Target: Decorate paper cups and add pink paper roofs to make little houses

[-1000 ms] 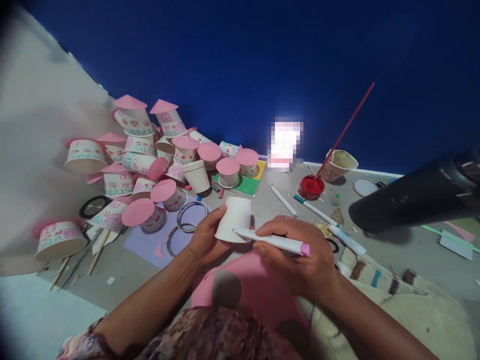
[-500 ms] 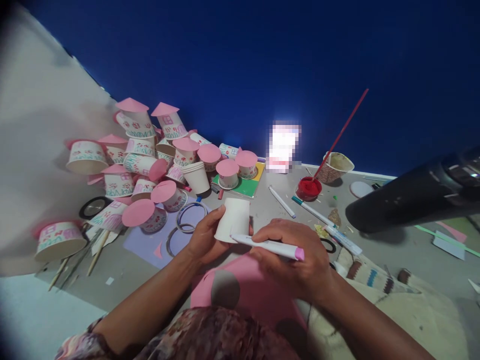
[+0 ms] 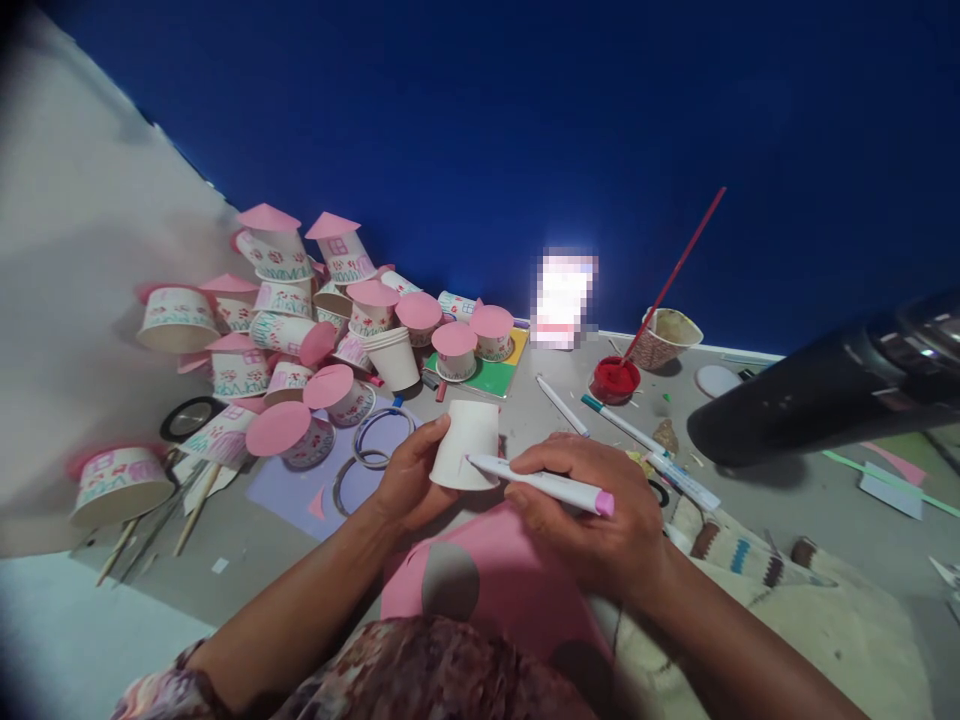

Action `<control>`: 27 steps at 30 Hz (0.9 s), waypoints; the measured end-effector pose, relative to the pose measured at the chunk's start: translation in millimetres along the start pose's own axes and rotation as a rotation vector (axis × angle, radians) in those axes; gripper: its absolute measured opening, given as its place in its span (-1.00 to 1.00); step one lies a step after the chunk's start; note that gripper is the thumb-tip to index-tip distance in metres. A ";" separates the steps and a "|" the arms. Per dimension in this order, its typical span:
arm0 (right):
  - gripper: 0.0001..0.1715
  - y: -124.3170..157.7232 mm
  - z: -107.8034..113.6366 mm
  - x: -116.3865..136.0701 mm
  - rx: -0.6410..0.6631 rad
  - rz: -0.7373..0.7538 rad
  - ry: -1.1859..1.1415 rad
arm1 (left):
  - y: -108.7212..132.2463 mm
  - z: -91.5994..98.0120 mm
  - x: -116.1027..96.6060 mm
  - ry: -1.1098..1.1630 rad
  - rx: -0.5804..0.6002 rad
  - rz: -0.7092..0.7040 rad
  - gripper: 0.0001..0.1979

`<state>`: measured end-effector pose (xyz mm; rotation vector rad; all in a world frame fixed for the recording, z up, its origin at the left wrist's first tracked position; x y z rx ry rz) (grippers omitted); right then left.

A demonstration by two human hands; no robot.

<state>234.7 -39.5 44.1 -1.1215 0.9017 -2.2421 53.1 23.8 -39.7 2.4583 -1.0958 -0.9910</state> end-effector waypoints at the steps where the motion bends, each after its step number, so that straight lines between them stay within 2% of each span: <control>1: -0.95 -0.8 -0.5 1.0 0.014 0.013 -0.014 | -0.1 0.5 0.2 -0.005 -0.006 -0.002 -0.64; 6: -0.91 -4.8 -3.4 3.0 0.081 0.034 -0.026 | 0.3 -0.7 0.2 0.004 0.003 -0.009 -0.62; 13: -0.93 -4.6 -0.5 0.6 0.002 0.020 0.007 | 1.6 -5.3 -1.2 0.003 0.030 -0.008 -0.59; 21: -0.85 -2.8 -5.2 7.1 0.057 0.066 -0.049 | 2.7 -7.6 -1.3 0.002 0.074 0.000 -0.58; 27: -0.82 -5.0 -4.1 10.4 0.044 0.106 -0.031 | 0.8 -5.4 0.9 -0.012 0.033 -0.035 -0.50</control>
Point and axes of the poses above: each hand's wrist, its own y-axis away from the middle knuckle, its own z-axis out of the back of the hand, x = y × z, the point moved 3 cm from there along -y, towards the middle knuckle, and after that the axes turned 8 degrees about z, right-handed, at the moved point
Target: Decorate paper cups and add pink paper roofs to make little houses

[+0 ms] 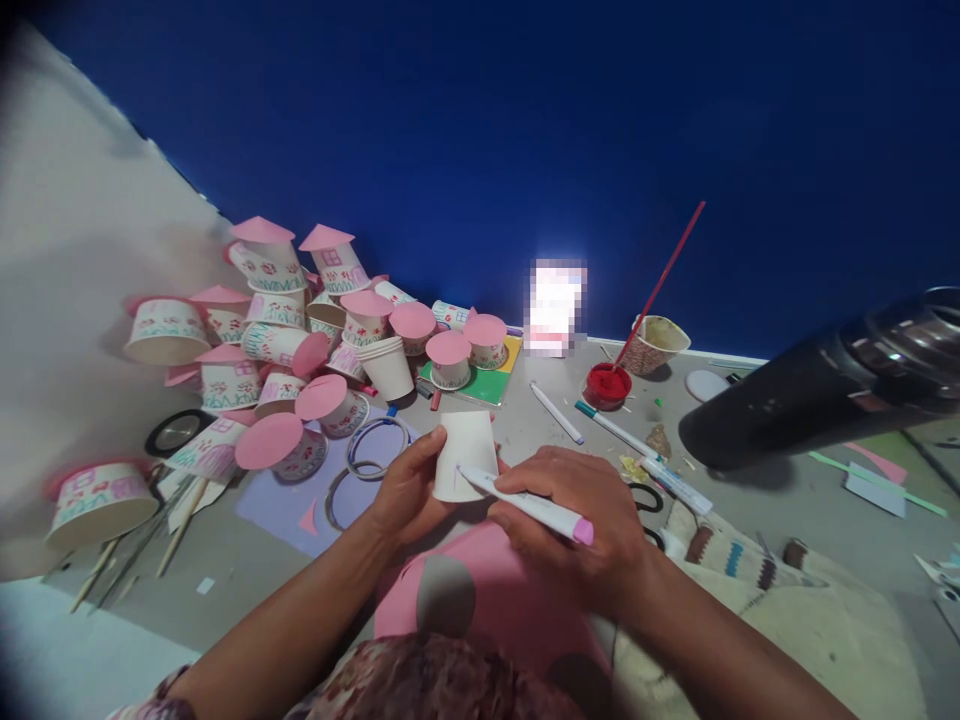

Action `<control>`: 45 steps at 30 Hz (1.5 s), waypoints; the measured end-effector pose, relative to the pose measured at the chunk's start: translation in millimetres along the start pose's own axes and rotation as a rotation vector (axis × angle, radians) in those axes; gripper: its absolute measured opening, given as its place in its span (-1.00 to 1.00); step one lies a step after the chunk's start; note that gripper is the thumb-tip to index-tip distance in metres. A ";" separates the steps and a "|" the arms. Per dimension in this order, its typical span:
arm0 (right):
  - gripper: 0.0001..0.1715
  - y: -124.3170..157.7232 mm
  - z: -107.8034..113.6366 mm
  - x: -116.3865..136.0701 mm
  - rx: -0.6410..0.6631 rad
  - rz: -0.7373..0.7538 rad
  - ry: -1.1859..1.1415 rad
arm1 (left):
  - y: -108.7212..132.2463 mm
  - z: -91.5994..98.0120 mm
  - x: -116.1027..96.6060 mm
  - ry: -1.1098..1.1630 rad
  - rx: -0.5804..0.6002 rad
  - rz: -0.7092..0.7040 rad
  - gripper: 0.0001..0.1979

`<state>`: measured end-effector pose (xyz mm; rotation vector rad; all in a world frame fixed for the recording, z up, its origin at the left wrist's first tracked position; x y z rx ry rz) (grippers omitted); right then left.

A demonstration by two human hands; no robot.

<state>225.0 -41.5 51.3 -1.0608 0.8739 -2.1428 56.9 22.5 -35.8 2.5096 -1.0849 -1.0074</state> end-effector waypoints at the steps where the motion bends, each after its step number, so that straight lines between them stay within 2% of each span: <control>1: -0.83 -0.3 -0.3 0.0 0.007 0.006 -0.001 | -0.1 0.2 0.2 0.000 -0.007 -0.003 -0.49; 9: -0.84 2.2 -1.7 -4.2 -0.001 0.015 0.001 | 0.1 0.6 0.9 -0.046 -0.014 -0.002 -0.41; 13: -0.90 -0.3 -1.3 -4.3 -0.010 0.056 -0.019 | -0.6 3.7 1.3 -0.032 -0.022 -0.018 -0.47; 17: -0.85 2.2 -1.5 -6.1 -0.052 0.047 0.002 | -0.2 5.7 1.0 -0.010 -0.021 -0.017 -0.51; 24: -0.82 6.1 2.7 -6.8 -0.085 0.062 0.021 | 1.3 4.9 -0.4 -0.005 -0.007 -0.005 -0.44; 40: -0.91 0.4 0.2 1.4 -0.022 0.067 0.063 | 2.6 0.4 1.3 -0.042 0.039 -0.032 -0.51; 45: -0.91 2.0 0.4 0.3 -0.043 0.064 0.054 | 3.5 -0.3 0.1 -0.036 -0.008 -0.053 -0.51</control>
Point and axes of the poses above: each hand's wrist, its own y-axis away from the middle knuckle, its own z-axis out of the back of the hand, x = y × z, the point moved 3 cm from there along -y, towards the middle knuckle, and after that the axes turned 8 degrees about z, right-handed, at the moved point
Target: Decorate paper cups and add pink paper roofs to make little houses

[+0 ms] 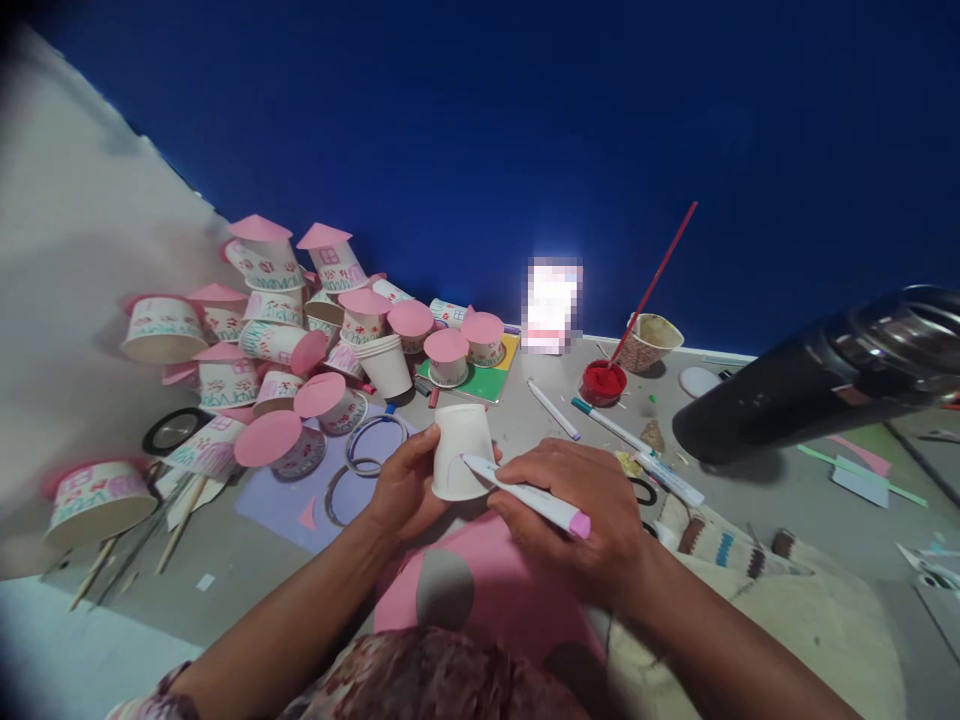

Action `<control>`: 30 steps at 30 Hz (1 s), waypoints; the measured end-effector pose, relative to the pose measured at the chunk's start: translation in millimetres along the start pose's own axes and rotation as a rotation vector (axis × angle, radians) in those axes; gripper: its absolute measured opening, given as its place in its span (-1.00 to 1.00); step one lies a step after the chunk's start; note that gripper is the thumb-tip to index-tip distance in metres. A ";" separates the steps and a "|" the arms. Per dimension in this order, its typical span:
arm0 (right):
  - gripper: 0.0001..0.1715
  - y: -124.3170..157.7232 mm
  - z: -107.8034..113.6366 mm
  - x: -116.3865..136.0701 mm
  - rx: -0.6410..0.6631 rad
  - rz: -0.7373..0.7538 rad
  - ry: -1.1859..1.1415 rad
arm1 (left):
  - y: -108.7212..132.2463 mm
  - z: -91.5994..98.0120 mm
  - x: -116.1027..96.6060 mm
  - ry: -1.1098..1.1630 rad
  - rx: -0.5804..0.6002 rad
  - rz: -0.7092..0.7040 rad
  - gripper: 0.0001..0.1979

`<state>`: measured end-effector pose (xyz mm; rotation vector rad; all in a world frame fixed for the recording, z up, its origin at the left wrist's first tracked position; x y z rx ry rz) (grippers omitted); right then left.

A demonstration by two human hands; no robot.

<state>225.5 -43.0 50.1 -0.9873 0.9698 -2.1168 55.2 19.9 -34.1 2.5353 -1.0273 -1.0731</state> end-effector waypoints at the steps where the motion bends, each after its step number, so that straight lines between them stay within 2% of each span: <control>1: -0.90 0.5 0.1 -0.5 -0.005 0.002 -0.007 | 0.2 -0.3 -0.2 0.003 -0.007 0.000 -0.49; 8: -0.82 1.1 5.1 -1.0 -0.005 0.000 0.001 | 1.1 2.3 -0.2 0.054 -0.024 0.038 -0.39; 14: -0.81 1.7 4.8 2.9 0.003 -0.010 -0.013 | 1.3 -1.7 0.1 0.086 0.049 0.053 -0.40; 19: -0.80 2.5 4.5 3.0 -0.005 -0.021 -0.019 | 2.5 -3.5 0.6 0.075 0.062 0.053 -0.34; 23: -0.76 2.7 6.4 4.3 -0.014 -0.012 0.004 | 2.0 -1.7 1.7 0.070 0.056 0.058 -0.35; 30: -0.78 -0.9 8.4 4.8 0.022 0.004 -0.012 | 0.6 -4.2 0.1 0.121 0.143 0.054 -0.41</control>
Point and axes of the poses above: each hand's wrist, its own y-axis away from the middle knuckle, its own z-axis out of the back of the hand, x = y × z, the point moved 3 cm from there along -y, towards the middle knuckle, and after that the axes turned 8 degrees about z, right-handed, at the moved point
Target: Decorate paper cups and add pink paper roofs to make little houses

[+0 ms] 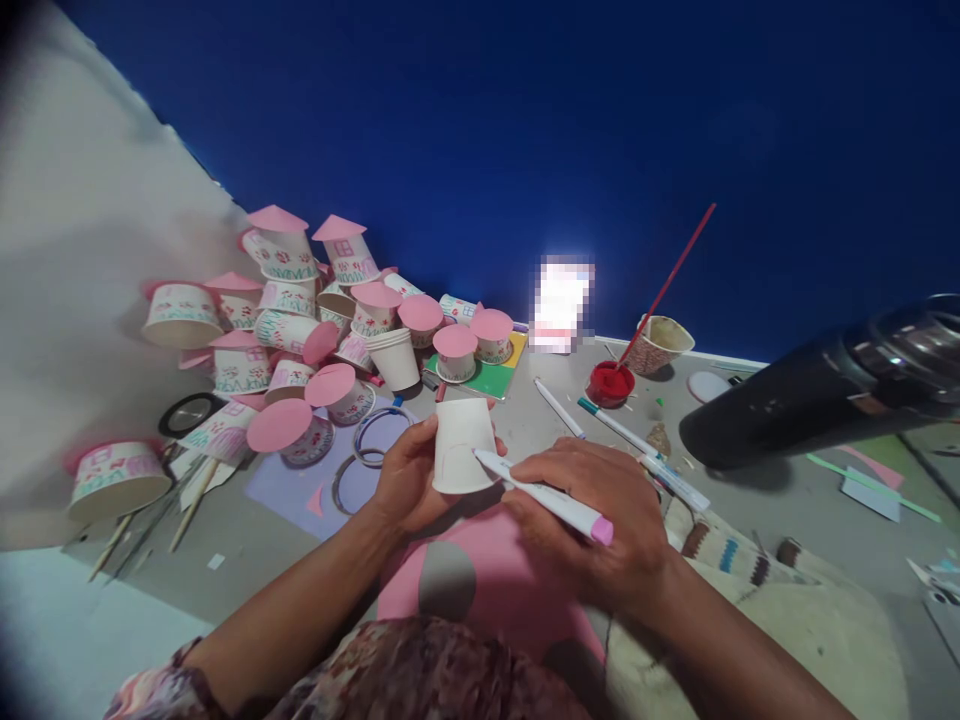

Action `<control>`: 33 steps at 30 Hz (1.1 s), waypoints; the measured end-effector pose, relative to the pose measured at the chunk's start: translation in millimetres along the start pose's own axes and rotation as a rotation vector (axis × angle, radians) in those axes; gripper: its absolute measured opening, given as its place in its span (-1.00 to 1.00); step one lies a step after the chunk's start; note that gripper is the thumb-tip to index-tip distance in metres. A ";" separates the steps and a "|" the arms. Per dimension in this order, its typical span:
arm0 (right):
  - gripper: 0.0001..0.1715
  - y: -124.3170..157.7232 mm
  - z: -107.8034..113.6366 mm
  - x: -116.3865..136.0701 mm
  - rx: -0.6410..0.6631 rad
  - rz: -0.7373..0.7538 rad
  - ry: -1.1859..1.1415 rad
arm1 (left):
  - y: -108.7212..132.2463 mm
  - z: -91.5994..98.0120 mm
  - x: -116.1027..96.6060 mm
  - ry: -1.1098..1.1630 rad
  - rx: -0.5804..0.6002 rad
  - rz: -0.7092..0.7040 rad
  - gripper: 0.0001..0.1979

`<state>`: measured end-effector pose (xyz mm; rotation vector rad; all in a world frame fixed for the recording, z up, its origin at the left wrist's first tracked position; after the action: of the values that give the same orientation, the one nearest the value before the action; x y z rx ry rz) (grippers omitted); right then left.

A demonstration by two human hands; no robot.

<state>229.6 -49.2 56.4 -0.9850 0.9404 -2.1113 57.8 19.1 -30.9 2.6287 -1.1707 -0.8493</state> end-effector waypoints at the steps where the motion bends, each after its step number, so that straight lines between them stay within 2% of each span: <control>1: -0.79 0.1 0.5 -0.1 -0.001 0.003 -0.001 | 0.3 -0.1 -0.3 0.005 0.001 -0.004 -0.42; 7: -0.81 4.1 3.3 -0.3 -0.041 -0.002 0.033 | 2.4 2.5 1.4 0.008 -0.004 0.028 -0.41; 16: -0.75 3.8 1.4 -1.0 -0.033 -0.011 0.012 | 2.2 3.4 3.4 0.006 -0.008 0.045 -0.41; 20: -0.80 3.4 1.4 1.9 -0.038 0.005 0.014 | 2.6 2.1 1.0 0.018 -0.007 0.034 -0.43; 24: -0.83 0.6 1.0 5.5 0.006 -0.038 -0.012 | 2.4 1.6 -1.7 0.017 0.017 0.015 -0.47; 28: -0.79 -2.7 0.9 8.6 0.024 0.002 -0.066 | 1.3 4.3 -2.9 0.001 0.010 0.001 -0.42; 33: -0.85 -2.5 0.0 9.7 0.057 0.042 -0.084 | 0.8 5.8 -4.3 0.001 -0.006 -0.015 -0.42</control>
<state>223.9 -55.1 62.1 -1.0081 0.8477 -2.0342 51.8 22.2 -33.6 2.6361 -1.1478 -0.8526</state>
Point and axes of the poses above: each hand's wrist, its own y-axis away from the middle knuckle, its own z-axis out of the back of the hand, x = y × z, the point moved 3 cm from there along -y, towards the middle knuckle, and after that the axes turned 8 degrees about z, right-handed, at the moved point
